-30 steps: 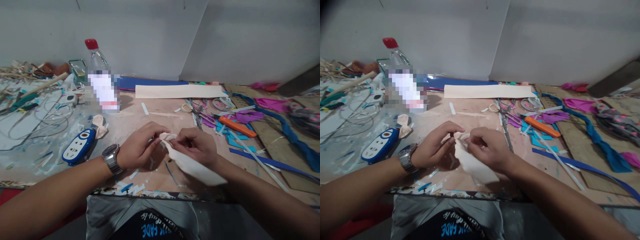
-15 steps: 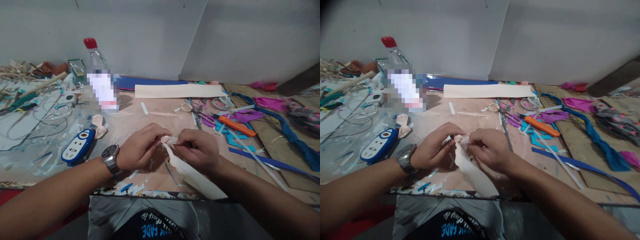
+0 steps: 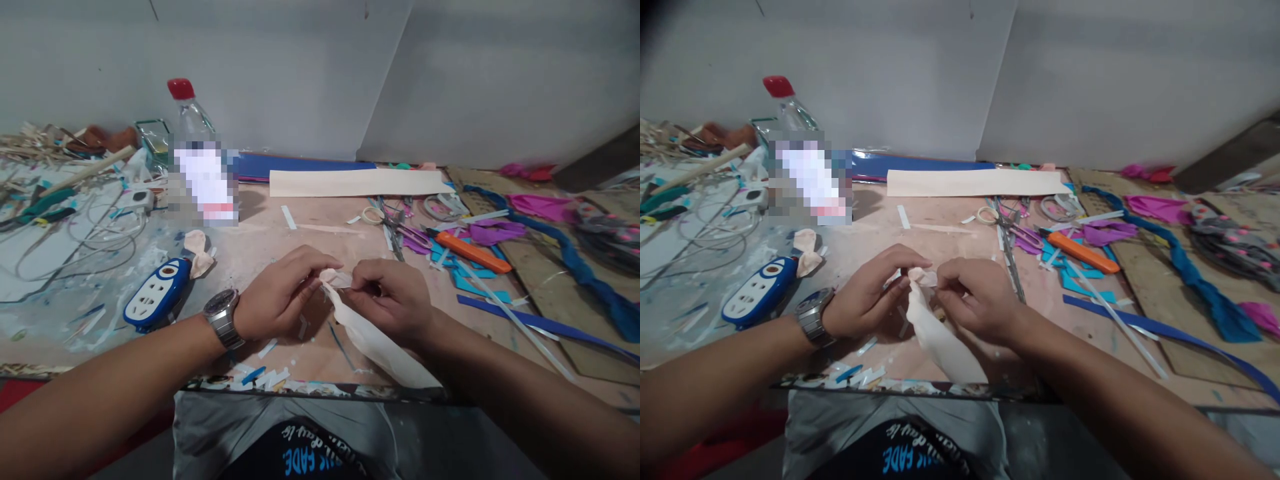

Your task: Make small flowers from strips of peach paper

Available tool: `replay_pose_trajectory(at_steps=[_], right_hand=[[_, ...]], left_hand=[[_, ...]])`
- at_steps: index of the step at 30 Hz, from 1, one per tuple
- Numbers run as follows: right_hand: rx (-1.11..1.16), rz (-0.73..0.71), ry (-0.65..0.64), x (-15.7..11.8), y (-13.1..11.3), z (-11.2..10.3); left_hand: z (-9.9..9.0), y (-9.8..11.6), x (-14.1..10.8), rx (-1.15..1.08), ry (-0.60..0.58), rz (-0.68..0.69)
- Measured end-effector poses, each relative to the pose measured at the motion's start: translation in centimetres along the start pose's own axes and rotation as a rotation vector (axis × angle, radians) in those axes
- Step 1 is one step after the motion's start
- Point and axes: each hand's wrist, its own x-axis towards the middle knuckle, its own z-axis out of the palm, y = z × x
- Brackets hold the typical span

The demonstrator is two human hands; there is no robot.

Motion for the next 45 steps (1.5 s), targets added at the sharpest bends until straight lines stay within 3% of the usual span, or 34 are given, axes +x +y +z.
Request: replay_pose_trajectory(at_steps=[12,20,23,26,30,34,40,45], right_hand=[[0.156,0.065,-0.060,-0.6,0.3,-0.1],[0.282,0.252,0.203,-0.4,0.1,0.2],[0.414,0.266,0.353,-0.3,0.5,0.3],[0.436,0.259,0.399,-0.1,1.1,0.2],[0.300,0.261,0.365,0.2,1.3,-0.3],[0.108,0.165,0.333,0.7,0.9,-1.0],[-0.065,0.013,0.008,1.2,0.4,-0.8],[-0.041,0.045,-0.104,0.9,0.6,-0.1]], left_hand=[[0.0,-0.6,-0.1,0.020,0.050,-0.190],[0.1,-0.5,0.1,0.041,-0.036,-0.238],[0.1,-0.6,0.1,0.059,-0.021,-0.250],[0.0,-0.9,0.0,0.071,-0.013,-0.260],[0.0,-1.2,0.0,0.105,-0.035,-0.292],[0.0,-1.0,0.1,0.104,-0.070,-0.328],[0.0,-0.7,0.3,0.093,-0.150,-0.354],[0.0,-0.8,0.2,0.075,-0.199,-0.336]])
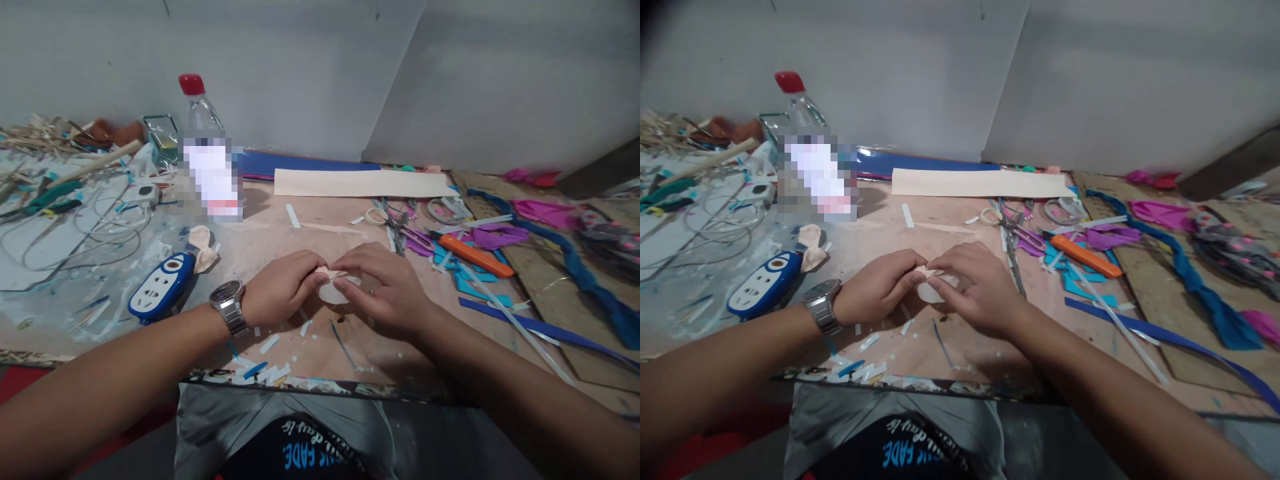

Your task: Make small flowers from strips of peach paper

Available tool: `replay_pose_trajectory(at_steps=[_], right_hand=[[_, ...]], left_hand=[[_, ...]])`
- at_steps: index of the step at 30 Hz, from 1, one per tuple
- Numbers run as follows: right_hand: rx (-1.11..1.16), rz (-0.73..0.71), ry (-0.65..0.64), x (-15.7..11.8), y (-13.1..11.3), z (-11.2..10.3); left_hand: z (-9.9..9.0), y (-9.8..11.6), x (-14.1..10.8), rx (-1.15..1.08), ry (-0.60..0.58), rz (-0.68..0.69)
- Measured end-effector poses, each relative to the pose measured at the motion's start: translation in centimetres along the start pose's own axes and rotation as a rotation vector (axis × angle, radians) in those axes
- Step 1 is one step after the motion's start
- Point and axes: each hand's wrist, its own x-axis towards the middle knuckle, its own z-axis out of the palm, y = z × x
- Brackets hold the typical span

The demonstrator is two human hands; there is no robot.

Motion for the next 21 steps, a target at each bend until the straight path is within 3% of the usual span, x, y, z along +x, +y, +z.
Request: replay_pose_trajectory(at_steps=[14,21], right_hand=[[0.106,0.063,-0.053,-0.10,0.00,-0.01],[0.167,0.124,-0.059,-0.31,-0.12,0.03]], left_hand=[[-0.17,-0.01,-0.04,0.001,0.010,0.152],[-0.06,-0.19,-0.16,-0.136,0.020,0.138]])
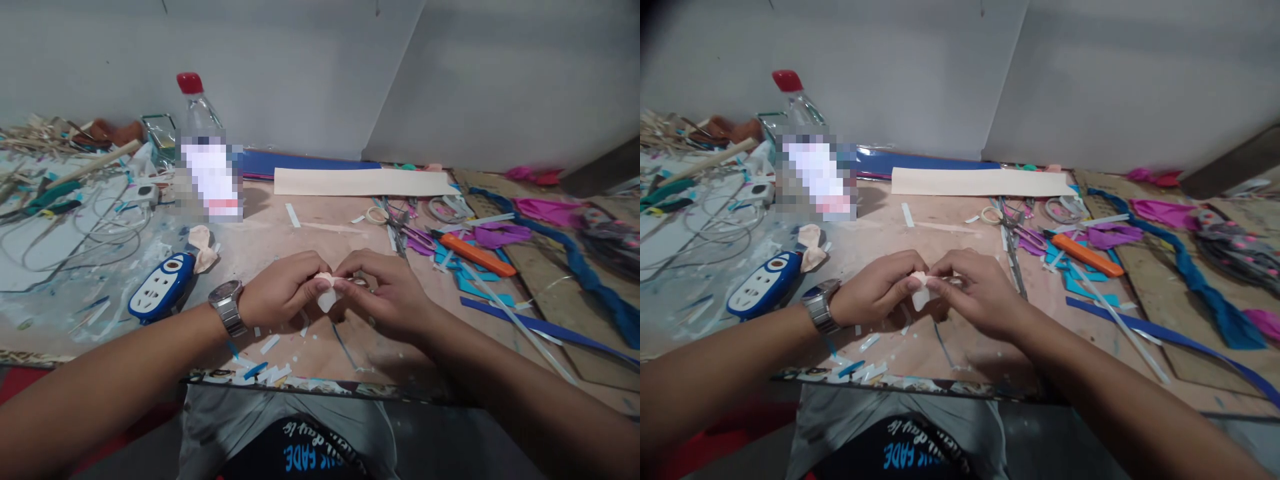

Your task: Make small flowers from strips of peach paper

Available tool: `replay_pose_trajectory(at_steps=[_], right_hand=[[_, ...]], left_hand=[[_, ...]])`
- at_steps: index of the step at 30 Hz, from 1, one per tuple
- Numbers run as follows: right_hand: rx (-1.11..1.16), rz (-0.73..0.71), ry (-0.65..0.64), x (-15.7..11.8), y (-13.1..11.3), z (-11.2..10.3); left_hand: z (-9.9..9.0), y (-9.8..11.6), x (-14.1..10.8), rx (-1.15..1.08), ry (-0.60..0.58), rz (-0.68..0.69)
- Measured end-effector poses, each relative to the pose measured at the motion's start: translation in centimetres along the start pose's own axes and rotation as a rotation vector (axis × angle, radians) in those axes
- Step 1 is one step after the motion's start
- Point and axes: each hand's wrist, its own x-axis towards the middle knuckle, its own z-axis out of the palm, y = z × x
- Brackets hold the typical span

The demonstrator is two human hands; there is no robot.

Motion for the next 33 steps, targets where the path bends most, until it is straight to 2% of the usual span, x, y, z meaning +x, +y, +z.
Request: replay_pose_trajectory(at_steps=[4,8,12,20,28,33], right_hand=[[0.112,0.042,0.016,-0.14,0.14,0.10],[0.108,0.029,0.025,-0.07,0.07,0.06],[0.088,0.034,0.039,0.01,-0.07,0.01],[0.138,-0.007,0.007,-0.02,0.20,0.13],[0.095,-0.169,-0.046,-0.21,0.48,0.47],[0.002,-0.210,0.005,-0.12,0.45,0.46]], left_hand=[[0.11,-0.04,0.01,-0.136,0.049,-0.094],[0.12,-0.01,0.08,-0.274,0.062,-0.197],[-0.01,0.11,0.13,-0.260,0.035,-0.160],[-0.12,0.13,0.01,-0.226,-0.107,-0.061],[-0.01,0.39,0.22,-0.247,-0.135,-0.116],[0.00,0.47,0.17,-0.285,-0.104,-0.187]])
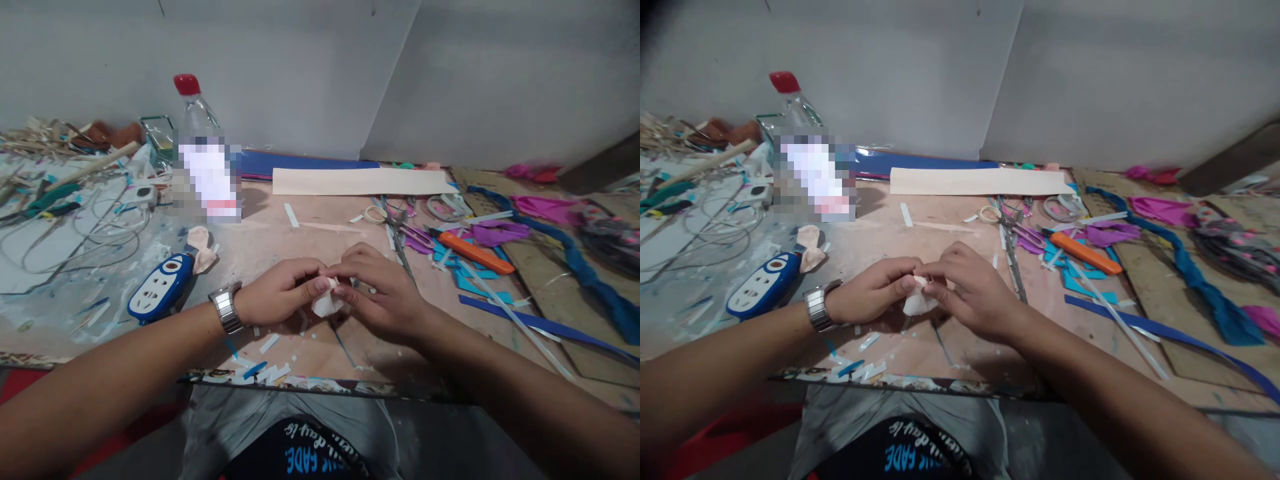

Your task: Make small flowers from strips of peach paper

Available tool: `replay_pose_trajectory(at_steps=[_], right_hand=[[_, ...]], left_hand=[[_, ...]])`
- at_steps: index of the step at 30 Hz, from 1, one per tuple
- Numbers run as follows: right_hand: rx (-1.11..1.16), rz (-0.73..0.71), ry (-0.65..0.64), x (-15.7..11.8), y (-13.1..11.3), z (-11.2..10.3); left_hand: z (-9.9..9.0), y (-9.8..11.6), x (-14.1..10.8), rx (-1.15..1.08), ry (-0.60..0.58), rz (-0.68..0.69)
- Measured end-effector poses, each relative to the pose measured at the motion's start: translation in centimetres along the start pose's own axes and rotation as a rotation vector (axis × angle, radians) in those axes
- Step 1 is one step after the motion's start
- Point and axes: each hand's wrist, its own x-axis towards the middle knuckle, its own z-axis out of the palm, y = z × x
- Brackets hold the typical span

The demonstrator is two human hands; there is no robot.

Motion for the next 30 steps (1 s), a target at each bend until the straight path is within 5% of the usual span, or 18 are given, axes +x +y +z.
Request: replay_pose_trajectory(at_steps=[10,24,30], right_hand=[[-0.208,-0.028,0.050,0.26,-0.04,-0.34],[-0.188,-0.023,0.041,0.12,0.14,-0.03],[-0.180,-0.037,-0.063,0.17,0.13,-0.01]], left_hand=[[0.23,-0.07,0.22,-0.017,0.144,-0.039],[0.06,-0.07,0.08,-0.033,0.142,0.022],[0.01,-0.18,0.10,0.040,0.133,0.058]])
